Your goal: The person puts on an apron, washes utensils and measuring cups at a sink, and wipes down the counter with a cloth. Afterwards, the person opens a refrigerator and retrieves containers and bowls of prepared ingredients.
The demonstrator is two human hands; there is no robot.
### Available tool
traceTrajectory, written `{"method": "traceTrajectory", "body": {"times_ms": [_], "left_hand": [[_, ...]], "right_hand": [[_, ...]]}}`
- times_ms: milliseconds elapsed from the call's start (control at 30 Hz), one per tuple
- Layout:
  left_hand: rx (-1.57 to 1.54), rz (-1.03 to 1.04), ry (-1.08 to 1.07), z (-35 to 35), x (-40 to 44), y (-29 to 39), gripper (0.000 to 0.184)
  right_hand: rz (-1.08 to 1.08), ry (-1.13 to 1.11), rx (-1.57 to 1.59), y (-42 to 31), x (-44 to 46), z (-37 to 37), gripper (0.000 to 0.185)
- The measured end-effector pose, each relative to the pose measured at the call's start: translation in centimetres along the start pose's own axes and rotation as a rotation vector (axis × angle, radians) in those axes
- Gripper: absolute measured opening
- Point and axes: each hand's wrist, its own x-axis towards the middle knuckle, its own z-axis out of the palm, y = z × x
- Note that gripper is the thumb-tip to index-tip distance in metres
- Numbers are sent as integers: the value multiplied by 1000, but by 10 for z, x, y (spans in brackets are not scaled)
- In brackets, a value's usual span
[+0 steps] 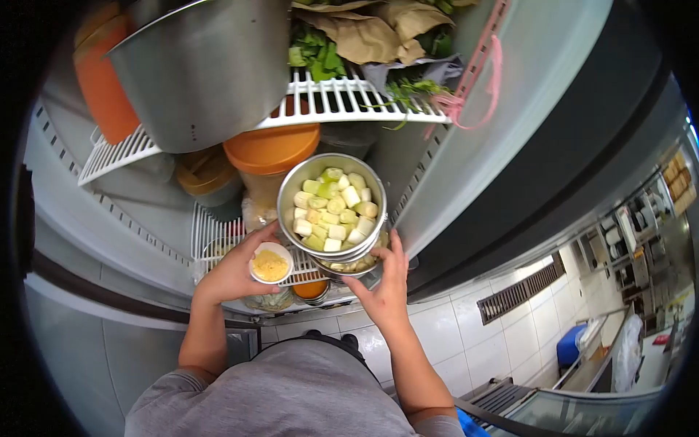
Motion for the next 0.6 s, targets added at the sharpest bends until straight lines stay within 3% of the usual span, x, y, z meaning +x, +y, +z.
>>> {"method": "traceTrajectory", "body": {"times_ms": [100, 167, 200, 267, 300, 400, 433, 500, 600], "left_hand": [[-22, -91, 165, -7, -27, -20, 101], [276, -246, 492, -6, -35, -41, 102], [273, -256, 501, -5, -37, -55, 102], [563, -395, 640, -3, -34, -84, 103], [561, -394, 641, 0, -33, -96, 103], [756, -234, 937, 13, -32, -87, 100], [756, -223, 930, 22, -26, -71, 100], [88, -64, 770, 50, -15, -43, 97], [5, 18, 600, 93, 23, -5, 101]], "right_hand": [[-101, -29, -129, 12, -5, 2, 61], [-108, 34, -165, 15, -8, 3, 57], [-106, 24, -218, 14, -8, 2, 56], [-90, -10, -148, 11, -6, 2, 56], [-63, -33, -80, 11, -6, 2, 57], [-53, -53, -50, 17, -3, 2, 54], [-64, -63, -13, 18, 0, 2, 53], [-47, -19, -2, 20, 2, 3, 53], [-90, 14, 4, 26, 0, 8, 51]]}}
